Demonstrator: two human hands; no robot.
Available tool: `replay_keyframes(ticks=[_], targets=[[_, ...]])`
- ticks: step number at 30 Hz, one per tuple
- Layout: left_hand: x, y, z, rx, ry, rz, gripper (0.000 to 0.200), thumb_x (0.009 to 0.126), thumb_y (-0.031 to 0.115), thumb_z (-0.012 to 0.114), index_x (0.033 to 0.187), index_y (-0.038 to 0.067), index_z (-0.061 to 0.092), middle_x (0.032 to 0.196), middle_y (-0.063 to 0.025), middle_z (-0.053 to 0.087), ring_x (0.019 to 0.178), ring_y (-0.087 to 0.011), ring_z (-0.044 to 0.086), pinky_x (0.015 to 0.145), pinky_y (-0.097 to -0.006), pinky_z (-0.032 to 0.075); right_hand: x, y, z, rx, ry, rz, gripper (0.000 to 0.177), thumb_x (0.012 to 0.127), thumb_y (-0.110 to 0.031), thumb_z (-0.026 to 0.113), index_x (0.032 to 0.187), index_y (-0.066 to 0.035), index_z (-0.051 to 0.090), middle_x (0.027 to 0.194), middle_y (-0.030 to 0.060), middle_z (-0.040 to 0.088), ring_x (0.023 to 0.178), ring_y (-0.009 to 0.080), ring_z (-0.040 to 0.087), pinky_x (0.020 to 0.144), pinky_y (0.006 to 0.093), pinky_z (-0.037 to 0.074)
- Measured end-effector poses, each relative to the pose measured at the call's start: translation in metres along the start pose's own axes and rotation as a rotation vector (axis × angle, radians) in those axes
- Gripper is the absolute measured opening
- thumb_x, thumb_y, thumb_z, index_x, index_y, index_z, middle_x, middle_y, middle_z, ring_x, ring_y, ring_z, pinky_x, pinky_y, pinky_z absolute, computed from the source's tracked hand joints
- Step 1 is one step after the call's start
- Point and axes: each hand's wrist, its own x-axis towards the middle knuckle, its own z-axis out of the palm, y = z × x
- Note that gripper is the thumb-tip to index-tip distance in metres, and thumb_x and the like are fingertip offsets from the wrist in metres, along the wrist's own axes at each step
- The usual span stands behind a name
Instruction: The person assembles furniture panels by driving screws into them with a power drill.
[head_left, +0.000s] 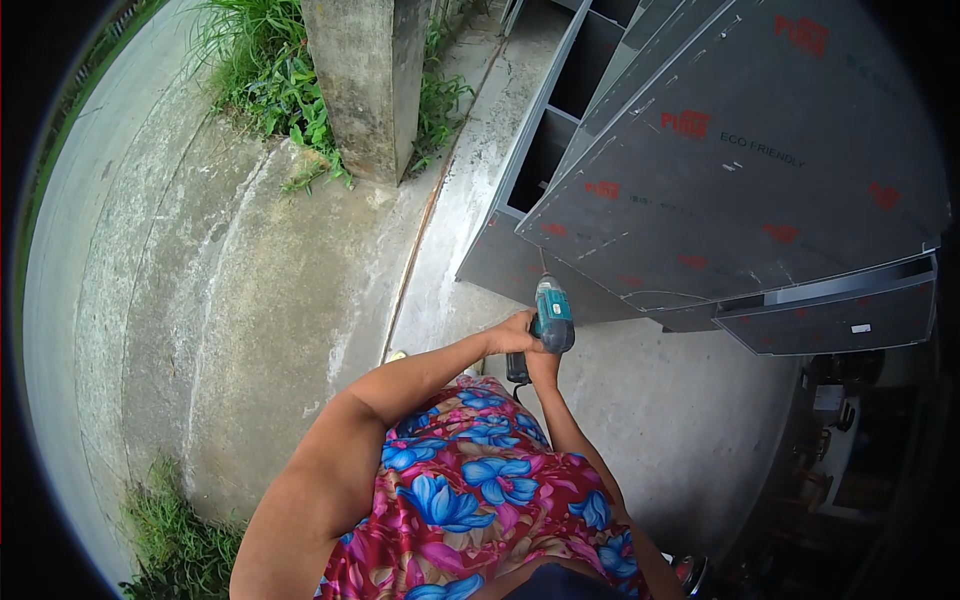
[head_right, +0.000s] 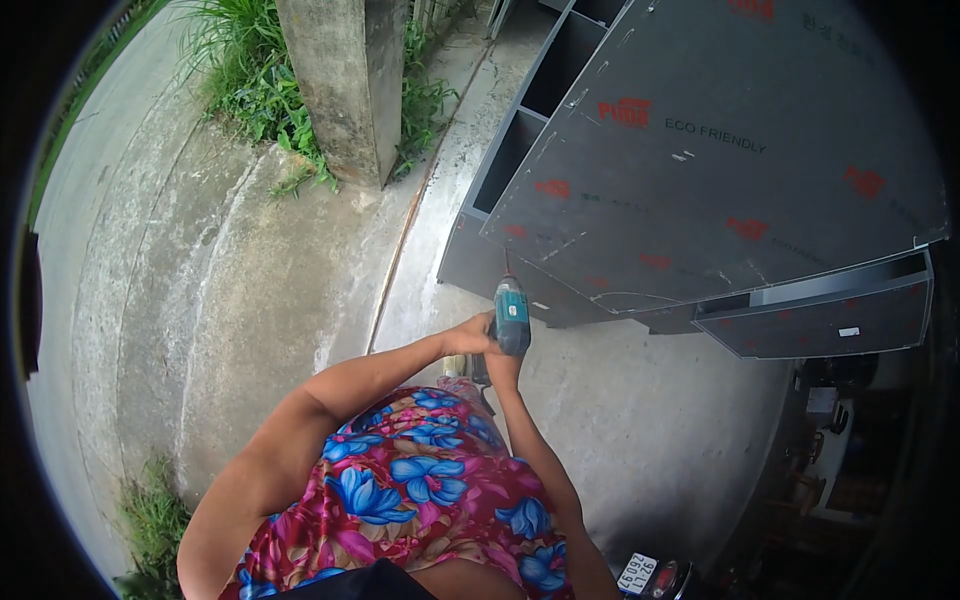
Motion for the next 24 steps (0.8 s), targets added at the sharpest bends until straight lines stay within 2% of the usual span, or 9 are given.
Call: replay_keyframes(ticks=[16,19,20,24], targets=[[-0.029,-0.017,-0.004,-0.060,-0.031,-0.001,0.080,0.063,0.024,0.075,0.127,-0.008,0.040,0.116,-0.0208,0.057,0.108,-0.0290,0.056,0.097,-0.0312,0.040,-0.028,-0.008,0.012,-0.104,-0.069,0.038,0.020,0.083,-0.013,0.058,0.099,-0.001,0.057,0.090,0.0147,0.060,0.087,0.0277,0.059,0.075,0.0387,0.045],[-0.038,-0.036,-0.013,-0.083,0.019,-0.006,0.080,0.063,0.024,0.075,0.128,-0.008,0.040,0.117,-0.0206,0.057,0.109,-0.0289,0.055,0.098,-0.0310,0.039,-0.030,-0.013,0.025,-0.155,-0.118,-0.027,0.020,0.083,-0.013,0.058,0.099,-0.002,0.057,0.091,0.0153,0.060,0.087,0.0292,0.059,0.075,0.0389,0.045],[-0.045,-0.022,-0.018,-0.126,0.022,-0.012,0.081,0.063,0.024,0.075,0.128,-0.008,0.039,0.117,-0.0202,0.056,0.111,-0.0289,0.054,0.099,-0.0314,0.039,-0.030,-0.017,0.027,-0.107,-0.154,0.003,0.021,0.082,-0.014,0.059,0.099,-0.001,0.057,0.091,0.0165,0.061,0.087,0.0312,0.059,0.074,0.0395,0.045],[-0.045,-0.016,-0.037,-0.092,0.052,-0.053,0.078,0.065,0.021,0.077,0.129,-0.005,0.040,0.119,-0.0159,0.055,0.112,-0.0238,0.052,0.099,-0.0326,0.038,-0.015,-0.017,0.041,-0.068,-0.158,0.017,0.024,0.080,-0.012,0.063,0.101,0.000,0.058,0.091,0.0127,0.062,0.086,0.0262,0.060,0.075,0.0378,0.046]])
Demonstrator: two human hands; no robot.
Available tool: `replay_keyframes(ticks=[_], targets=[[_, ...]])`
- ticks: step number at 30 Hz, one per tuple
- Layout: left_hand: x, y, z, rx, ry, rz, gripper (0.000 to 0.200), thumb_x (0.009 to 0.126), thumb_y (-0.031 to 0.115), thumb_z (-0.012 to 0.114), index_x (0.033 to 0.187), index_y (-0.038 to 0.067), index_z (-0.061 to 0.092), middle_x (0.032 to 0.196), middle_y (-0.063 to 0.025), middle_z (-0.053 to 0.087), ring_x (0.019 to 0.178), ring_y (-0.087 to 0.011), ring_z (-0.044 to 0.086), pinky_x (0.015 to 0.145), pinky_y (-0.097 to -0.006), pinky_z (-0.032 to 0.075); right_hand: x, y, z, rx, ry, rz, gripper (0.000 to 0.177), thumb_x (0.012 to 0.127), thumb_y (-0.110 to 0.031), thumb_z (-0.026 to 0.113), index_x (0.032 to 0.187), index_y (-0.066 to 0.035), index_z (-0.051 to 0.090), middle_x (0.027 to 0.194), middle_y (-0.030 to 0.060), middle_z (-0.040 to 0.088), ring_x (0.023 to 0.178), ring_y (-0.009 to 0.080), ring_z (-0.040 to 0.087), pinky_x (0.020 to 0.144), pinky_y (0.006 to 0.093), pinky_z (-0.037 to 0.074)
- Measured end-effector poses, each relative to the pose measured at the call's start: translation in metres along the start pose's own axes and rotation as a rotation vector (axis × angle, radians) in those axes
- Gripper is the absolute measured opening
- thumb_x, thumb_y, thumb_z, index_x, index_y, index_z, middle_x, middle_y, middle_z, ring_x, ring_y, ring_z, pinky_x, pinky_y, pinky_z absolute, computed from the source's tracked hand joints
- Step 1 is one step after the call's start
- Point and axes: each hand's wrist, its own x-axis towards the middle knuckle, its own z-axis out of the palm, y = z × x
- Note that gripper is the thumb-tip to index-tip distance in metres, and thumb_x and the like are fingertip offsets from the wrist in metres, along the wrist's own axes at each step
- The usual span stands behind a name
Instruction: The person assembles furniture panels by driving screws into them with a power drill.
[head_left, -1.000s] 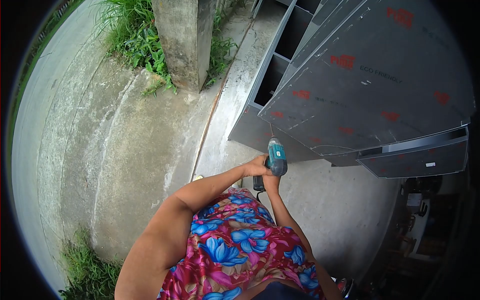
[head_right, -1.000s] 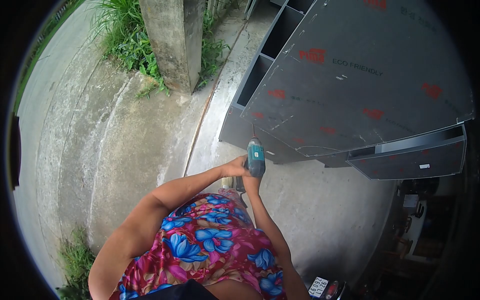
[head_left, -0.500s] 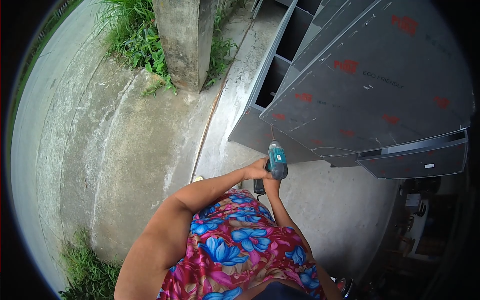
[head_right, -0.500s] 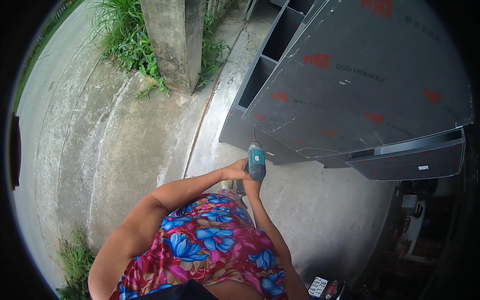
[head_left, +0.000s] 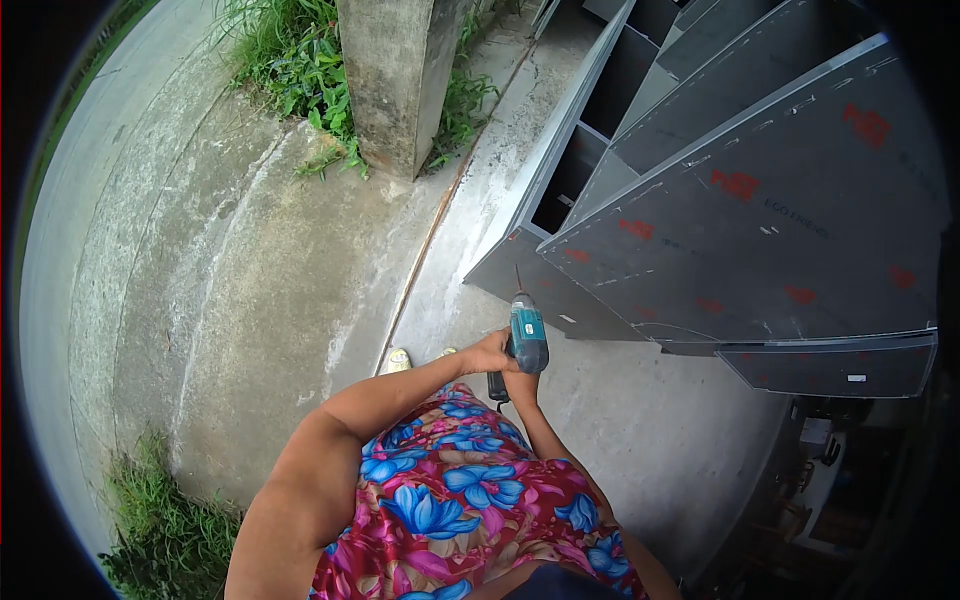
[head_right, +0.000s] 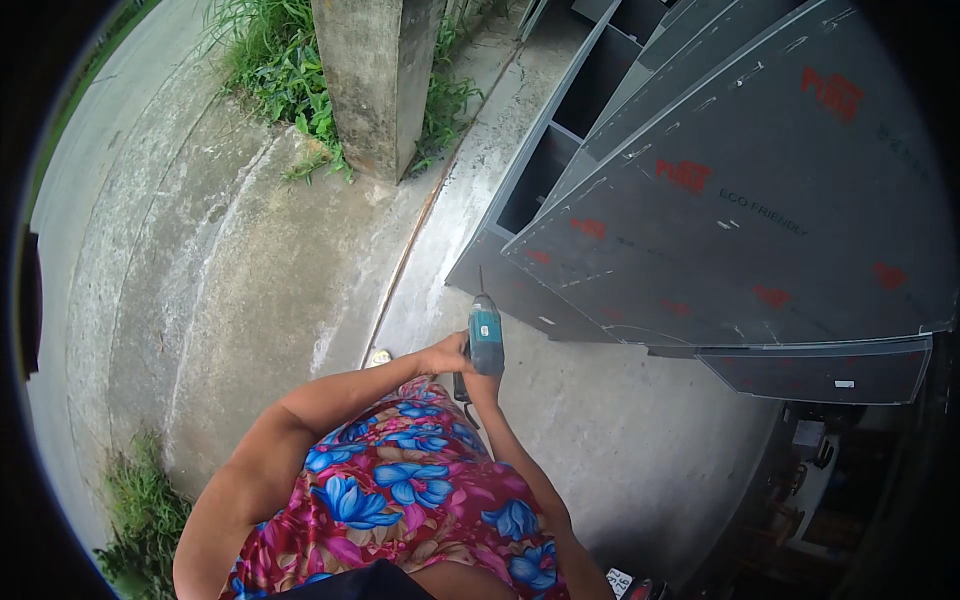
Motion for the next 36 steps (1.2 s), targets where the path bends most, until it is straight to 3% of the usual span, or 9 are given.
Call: replay_keyframes(ticks=[3,14,17,20,22,25,28,31,36], targets=[[0.010,0.000,-0.007,-0.039,0.041,0.021,0.077,0.065,0.022,0.077,0.128,-0.003,0.041,0.119,-0.0153,0.056,0.111,-0.0236,0.052,0.099,-0.0327,0.038,0.020,-0.006,-0.002,0.001,-0.097,0.022,0.024,0.080,-0.012,0.063,0.100,0.000,0.058,0.090,0.0127,0.062,0.085,0.0254,0.060,0.074,0.0372,0.046],[0.034,0.001,-0.024,-0.098,0.106,0.082,0.063,0.068,0.019,0.075,0.121,-0.002,0.049,0.114,-0.0123,0.059,0.107,-0.0201,0.054,0.095,-0.0324,0.041,0.057,-0.004,0.002,-0.045,-0.013,-0.144,0.016,0.074,-0.008,0.065,0.087,0.000,0.060,0.074,0.0129,0.065,0.068,0.0258,0.065,0.061,0.0352,0.049],[0.040,0.000,-0.032,-0.095,0.051,0.076,0.063,0.067,0.017,0.076,0.121,-0.002,0.049,0.114,-0.0123,0.059,0.107,-0.0202,0.054,0.095,-0.0325,0.042,0.058,-0.008,0.001,0.040,-0.121,0.051,0.027,0.078,-0.013,0.067,0.100,-0.001,0.059,0.090,0.0113,0.062,0.085,0.0228,0.060,0.074,0.0346,0.046],[0.039,0.003,-0.038,-0.083,-0.004,0.036,0.068,0.065,0.017,0.076,0.123,-0.003,0.046,0.115,-0.0137,0.058,0.107,-0.0218,0.054,0.096,-0.0322,0.041,0.056,-0.015,0.011,0.099,0.062,-0.030,0.013,0.072,-0.004,0.064,0.082,0.001,0.060,0.072,0.0125,0.064,0.067,0.0236,0.065,0.060,0.0347,0.049],[0.035,0.009,-0.045,-0.046,-0.026,0.015,0.080,0.064,0.022,0.078,0.128,-0.005,0.039,0.116,-0.0163,0.057,0.108,-0.0245,0.055,0.098,-0.0319,0.040,0.056,-0.017,0.017,0.034,0.086,-0.073,0.011,0.072,-0.003,0.064,0.082,0.001,0.060,0.072,0.0122,0.064,0.067,0.0225,0.065,0.059,0.0346,0.049],[0.027,0.016,-0.049,-0.066,0.004,0.050,0.063,0.067,0.014,0.074,0.122,-0.003,0.048,0.113,-0.0146,0.059,0.108,-0.0225,0.054,0.096,-0.0318,0.041,0.054,-0.026,0.021,0.003,0.135,-0.084,0.011,0.072,-0.003,0.064,0.081,0.001,0.060,0.072,0.0124,0.064,0.066,0.0225,0.064,0.059,0.0345,0.049],[0.028,0.011,-0.054,-0.047,-0.040,0.014,0.064,0.067,0.015,0.074,0.123,-0.003,0.048,0.114,-0.0153,0.059,0.110,-0.0237,0.054,0.098,-0.0320,0.039,0.052,-0.028,0.026,0.003,0.147,-0.063,0.011,0.072,-0.003,0.065,0.081,0.001,0.060,0.072,0.0126,0.064,0.066,0.0233,0.064,0.059,0.0345,0.049],[0.031,0.006,-0.058,-0.050,-0.074,0.015,0.078,0.064,0.021,0.078,0.127,-0.005,0.041,0.116,-0.0168,0.057,0.107,-0.0254,0.055,0.098,-0.0312,0.039,0.053,-0.024,0.029,-0.004,0.131,-0.056,0.012,0.072,-0.003,0.065,0.081,0.001,0.060,0.072,0.0124,0.064,0.066,0.0236,0.065,0.060,0.0344,0.049],[0.031,0.007,-0.059,-0.092,-0.064,0.048,0.066,0.066,0.017,0.075,0.123,-0.003,0.048,0.115,-0.0151,0.058,0.109,-0.0243,0.054,0.098,-0.0319,0.039,0.054,-0.022,0.030,-0.014,0.137,-0.050,0.012,0.072,-0.003,0.065,0.082,0.001,0.060,0.072,0.0120,0.065,0.066,0.0231,0.064,0.060,0.0342,0.049]])
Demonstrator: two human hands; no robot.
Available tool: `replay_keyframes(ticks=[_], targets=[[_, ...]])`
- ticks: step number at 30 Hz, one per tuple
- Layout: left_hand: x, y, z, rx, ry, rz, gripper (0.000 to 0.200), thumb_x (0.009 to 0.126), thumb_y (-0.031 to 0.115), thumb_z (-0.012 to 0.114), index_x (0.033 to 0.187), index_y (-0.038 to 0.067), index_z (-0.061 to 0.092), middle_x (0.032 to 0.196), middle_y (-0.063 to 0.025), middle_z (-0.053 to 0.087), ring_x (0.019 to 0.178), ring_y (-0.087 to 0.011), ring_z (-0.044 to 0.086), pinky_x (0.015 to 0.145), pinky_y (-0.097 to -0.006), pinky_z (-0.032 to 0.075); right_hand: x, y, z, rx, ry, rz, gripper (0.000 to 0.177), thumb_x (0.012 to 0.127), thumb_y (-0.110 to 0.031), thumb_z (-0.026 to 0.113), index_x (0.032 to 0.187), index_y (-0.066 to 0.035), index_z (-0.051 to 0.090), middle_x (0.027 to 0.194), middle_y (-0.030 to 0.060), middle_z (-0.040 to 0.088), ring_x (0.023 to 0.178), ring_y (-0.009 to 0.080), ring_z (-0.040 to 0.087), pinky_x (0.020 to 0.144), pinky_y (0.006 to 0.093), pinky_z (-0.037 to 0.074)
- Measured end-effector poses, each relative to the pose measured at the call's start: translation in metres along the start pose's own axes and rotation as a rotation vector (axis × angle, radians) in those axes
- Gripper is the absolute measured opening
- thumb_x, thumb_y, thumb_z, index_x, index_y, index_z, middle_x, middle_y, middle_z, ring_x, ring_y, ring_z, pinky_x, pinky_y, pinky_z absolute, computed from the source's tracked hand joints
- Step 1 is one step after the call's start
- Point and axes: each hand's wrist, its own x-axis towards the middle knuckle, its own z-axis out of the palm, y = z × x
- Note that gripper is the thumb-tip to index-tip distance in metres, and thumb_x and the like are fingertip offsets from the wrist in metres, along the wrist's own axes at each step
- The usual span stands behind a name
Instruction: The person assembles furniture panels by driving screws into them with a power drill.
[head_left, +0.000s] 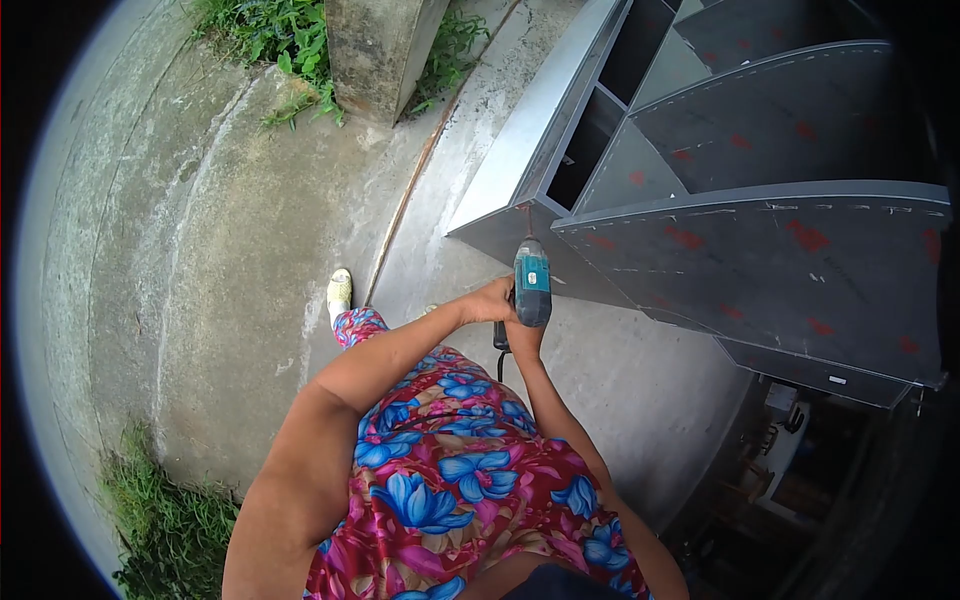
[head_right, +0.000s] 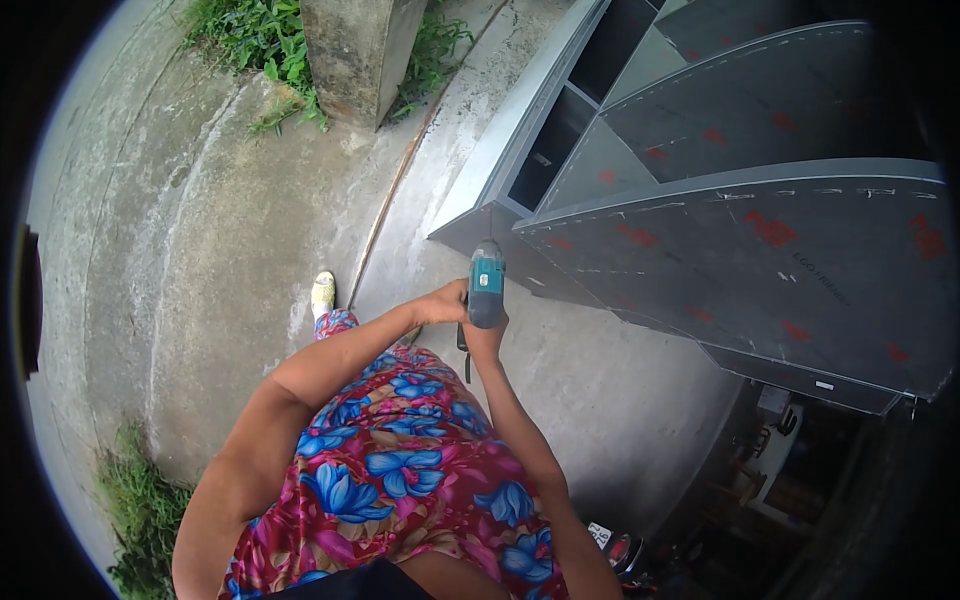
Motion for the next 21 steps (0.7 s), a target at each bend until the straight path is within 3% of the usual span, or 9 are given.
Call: replay_keyframes(ticks=[21], targets=[[0.002,-0.010,0.004,-0.039,0.009,0.013,0.067,0.068,0.024,0.076,0.124,-0.002,0.048,0.115,-0.0144,0.058,0.110,-0.0237,0.053,0.099,-0.0322,0.038,0.001,-0.005,-0.006,0.032,-0.047,0.049,0.016,0.071,-0.003,0.066,0.085,0.002,0.060,0.075,0.0110,0.065,0.070,0.0209,0.064,0.063,0.0340,0.049]])
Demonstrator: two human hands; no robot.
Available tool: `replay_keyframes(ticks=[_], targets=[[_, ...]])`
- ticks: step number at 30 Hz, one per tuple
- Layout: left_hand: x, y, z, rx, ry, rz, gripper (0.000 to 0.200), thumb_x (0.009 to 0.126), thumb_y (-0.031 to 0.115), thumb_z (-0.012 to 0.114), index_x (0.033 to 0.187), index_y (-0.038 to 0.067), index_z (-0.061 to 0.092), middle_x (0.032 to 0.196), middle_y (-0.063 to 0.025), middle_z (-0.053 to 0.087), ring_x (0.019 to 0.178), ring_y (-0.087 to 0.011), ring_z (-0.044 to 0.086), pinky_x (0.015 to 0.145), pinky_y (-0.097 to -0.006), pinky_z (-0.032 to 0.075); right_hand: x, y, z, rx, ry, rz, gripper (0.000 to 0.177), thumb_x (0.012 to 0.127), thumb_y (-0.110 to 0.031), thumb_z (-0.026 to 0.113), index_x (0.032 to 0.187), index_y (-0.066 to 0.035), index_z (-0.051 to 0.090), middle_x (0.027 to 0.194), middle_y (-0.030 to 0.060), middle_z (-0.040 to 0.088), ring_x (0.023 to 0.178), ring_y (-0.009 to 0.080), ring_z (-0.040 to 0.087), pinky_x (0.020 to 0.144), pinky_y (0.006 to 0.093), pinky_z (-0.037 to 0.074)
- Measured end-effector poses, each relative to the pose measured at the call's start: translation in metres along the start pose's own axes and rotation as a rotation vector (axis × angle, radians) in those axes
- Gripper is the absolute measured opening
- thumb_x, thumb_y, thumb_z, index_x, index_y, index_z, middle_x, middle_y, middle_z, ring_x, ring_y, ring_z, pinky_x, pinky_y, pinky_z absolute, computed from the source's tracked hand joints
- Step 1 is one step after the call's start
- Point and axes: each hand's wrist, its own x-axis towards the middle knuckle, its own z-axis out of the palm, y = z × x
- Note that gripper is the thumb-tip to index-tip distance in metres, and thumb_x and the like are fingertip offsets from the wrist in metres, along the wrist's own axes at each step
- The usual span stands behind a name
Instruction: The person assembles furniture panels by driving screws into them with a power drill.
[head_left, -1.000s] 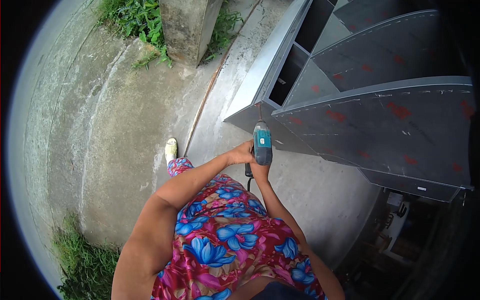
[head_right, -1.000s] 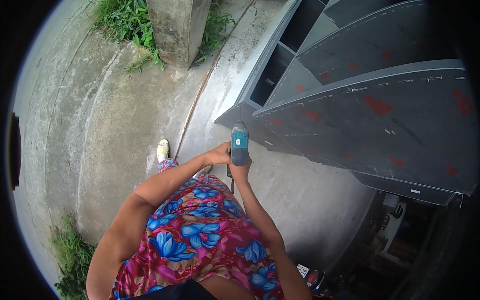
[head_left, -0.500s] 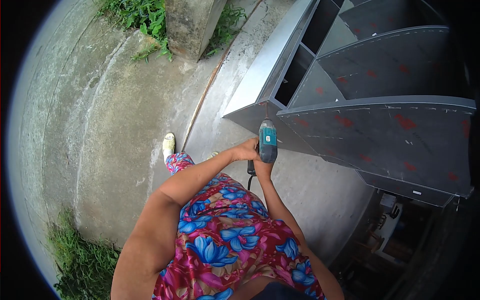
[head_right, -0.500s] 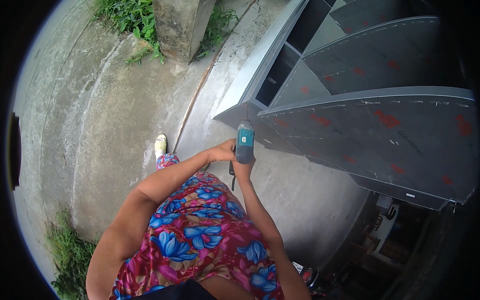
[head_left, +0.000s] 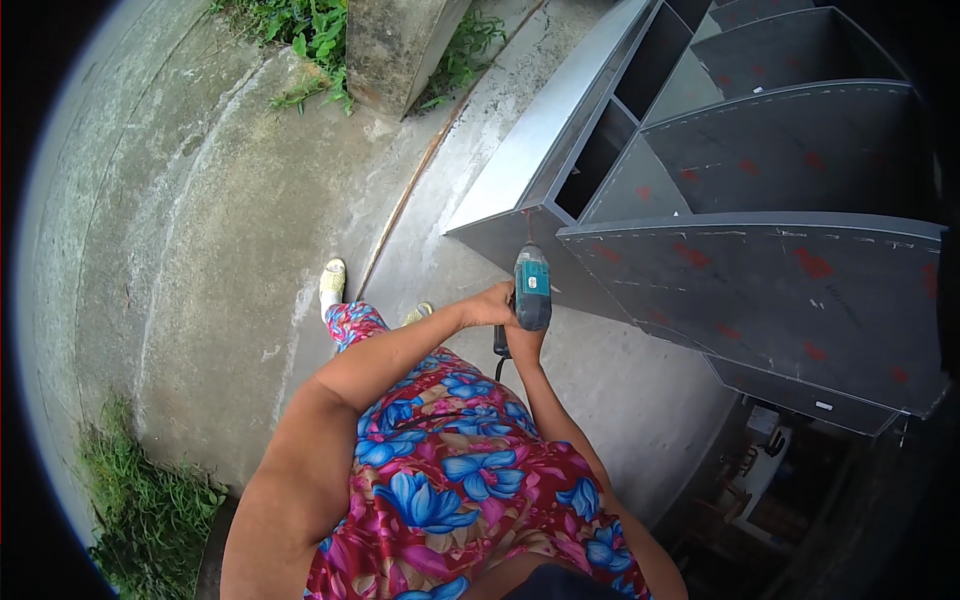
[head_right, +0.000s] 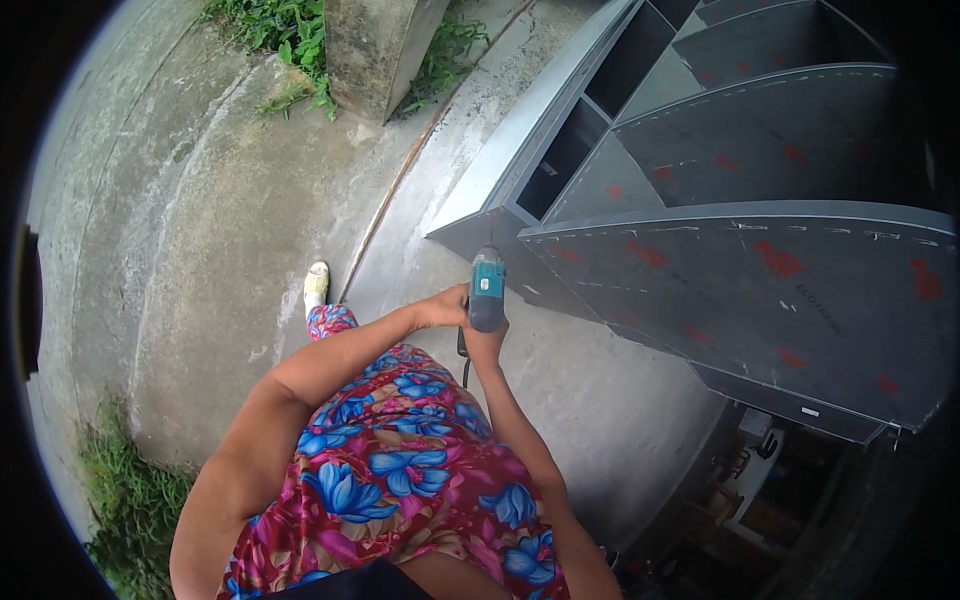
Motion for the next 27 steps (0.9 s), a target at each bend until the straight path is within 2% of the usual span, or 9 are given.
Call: replay_keyframes(ticks=[8,17,27], targets=[[0.006,-0.018,-0.002,-0.052,0.053,-0.046,0.066,0.071,0.026,0.075,0.125,0.000,0.049,0.119,-0.0140,0.057,0.113,-0.0232,0.052,0.101,-0.0328,0.037,0.004,0.024,0.006,-0.016,-0.049,0.104,0.019,0.069,-0.004,0.066,0.086,0.002,0.060,0.076,0.0134,0.065,0.072,0.0243,0.065,0.064,0.0347,0.049],[0.012,-0.019,-0.002,-0.073,0.072,-0.014,0.064,0.071,0.027,0.075,0.123,-0.001,0.051,0.118,-0.0133,0.058,0.112,-0.0223,0.053,0.101,-0.0321,0.037,0.016,0.032,0.005,-0.104,-0.071,0.066,0.020,0.069,-0.006,0.066,0.087,0.002,0.060,0.078,0.0154,0.065,0.074,0.0269,0.065,0.066,0.0364,0.049],[0.008,-0.023,-0.006,-0.083,0.081,-0.005,0.058,0.071,0.026,0.076,0.119,-0.001,0.054,0.112,-0.0116,0.060,0.107,-0.0197,0.055,0.097,-0.0312,0.040,0.012,0.028,0.009,-0.071,-0.085,0.056,0.020,0.069,-0.008,0.067,0.085,0.002,0.061,0.076,0.0148,0.066,0.072,0.0267,0.066,0.064,0.0362,0.049]])
